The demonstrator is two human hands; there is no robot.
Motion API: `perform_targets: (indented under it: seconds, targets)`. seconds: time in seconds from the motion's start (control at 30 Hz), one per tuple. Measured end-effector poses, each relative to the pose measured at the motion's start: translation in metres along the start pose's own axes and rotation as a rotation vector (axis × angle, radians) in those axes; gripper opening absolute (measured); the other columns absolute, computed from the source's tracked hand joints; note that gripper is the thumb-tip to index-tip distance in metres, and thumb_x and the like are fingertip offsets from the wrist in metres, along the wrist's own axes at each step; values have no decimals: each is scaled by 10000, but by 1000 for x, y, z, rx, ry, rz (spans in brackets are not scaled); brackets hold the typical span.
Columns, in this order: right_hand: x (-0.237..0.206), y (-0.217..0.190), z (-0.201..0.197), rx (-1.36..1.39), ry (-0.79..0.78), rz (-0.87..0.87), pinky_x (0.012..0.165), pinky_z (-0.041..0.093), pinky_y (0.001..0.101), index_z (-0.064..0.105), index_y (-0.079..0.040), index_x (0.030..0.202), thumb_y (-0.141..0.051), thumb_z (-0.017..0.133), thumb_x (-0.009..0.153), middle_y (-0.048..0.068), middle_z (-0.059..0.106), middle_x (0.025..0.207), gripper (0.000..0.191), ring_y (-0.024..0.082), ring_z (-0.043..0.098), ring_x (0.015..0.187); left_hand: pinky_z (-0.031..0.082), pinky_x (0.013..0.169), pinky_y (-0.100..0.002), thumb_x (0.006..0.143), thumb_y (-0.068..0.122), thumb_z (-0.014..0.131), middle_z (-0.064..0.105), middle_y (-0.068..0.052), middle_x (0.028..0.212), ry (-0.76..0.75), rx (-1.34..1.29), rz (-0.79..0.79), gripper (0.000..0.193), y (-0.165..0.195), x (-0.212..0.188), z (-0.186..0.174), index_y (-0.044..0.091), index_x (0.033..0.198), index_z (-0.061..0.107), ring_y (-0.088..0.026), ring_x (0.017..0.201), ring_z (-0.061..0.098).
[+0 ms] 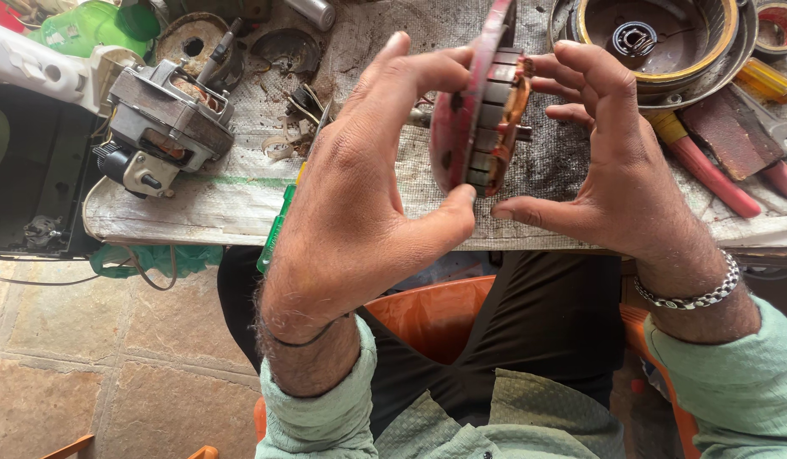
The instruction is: The person disassembles a red motor housing, removes a small metal component, and uses a screwdriver to adjust internal parts. They then use a hammer to tap the housing and continue manipulating wires and internal components by hand.
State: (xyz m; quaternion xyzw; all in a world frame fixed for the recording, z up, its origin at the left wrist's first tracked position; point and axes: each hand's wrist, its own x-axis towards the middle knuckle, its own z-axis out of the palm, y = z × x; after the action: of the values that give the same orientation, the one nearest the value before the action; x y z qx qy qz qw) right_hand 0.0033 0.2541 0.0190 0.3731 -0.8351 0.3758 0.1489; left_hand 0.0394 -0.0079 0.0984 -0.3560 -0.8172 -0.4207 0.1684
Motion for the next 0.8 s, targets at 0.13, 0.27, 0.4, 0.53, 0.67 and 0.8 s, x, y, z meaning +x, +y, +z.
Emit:
perform_targets:
  seconds: [0.13,0.27,0.4,0.53,0.67,0.8]
  targets:
    - [1,-1,0,-35,-3,29,1186,505,454,182,-83,1596,-292,971,722,202,460,1591,1196,313,519,1491,237,1392,-517,838,30,742,628,-167,1387,15,-7,-40,581,-5,-2,4,24,1347,461,-357,1365,630]
    - [2,-1,0,-40,12,31,1179,518,445,226,-74,1588,-295,972,736,193,479,1586,1154,298,535,1452,237,1366,-486,856,19,731,633,-164,1352,4,-43,-9,558,-9,-3,4,18,1336,447,-326,1283,697]
    - [2,-3,-1,-31,36,39,1148,527,438,256,-66,1570,-305,965,718,187,476,1572,1134,306,545,1455,249,1371,-479,878,5,708,638,-174,1372,5,-76,0,550,-7,-4,5,19,1357,438,-339,1296,694]
    - [4,-4,0,-46,24,31,1140,526,443,244,-63,1582,-296,969,720,179,471,1582,1150,318,538,1462,256,1364,-489,876,2,694,615,-201,1397,13,-72,19,540,-7,-4,8,29,1350,435,-373,1341,650]
    - [5,-4,0,-44,29,56,1141,533,451,238,-50,1584,-255,959,734,178,480,1573,1133,320,543,1463,255,1359,-500,904,30,747,613,-198,1403,11,-76,26,528,-9,-3,13,50,1333,441,-357,1347,652]
    - [4,-5,-1,-9,52,3,1126,541,438,254,-66,1557,-268,964,722,193,454,1584,1115,303,535,1456,269,1348,-517,917,83,833,593,-209,1415,42,-48,40,548,-10,-1,17,67,1307,448,-376,1359,619]
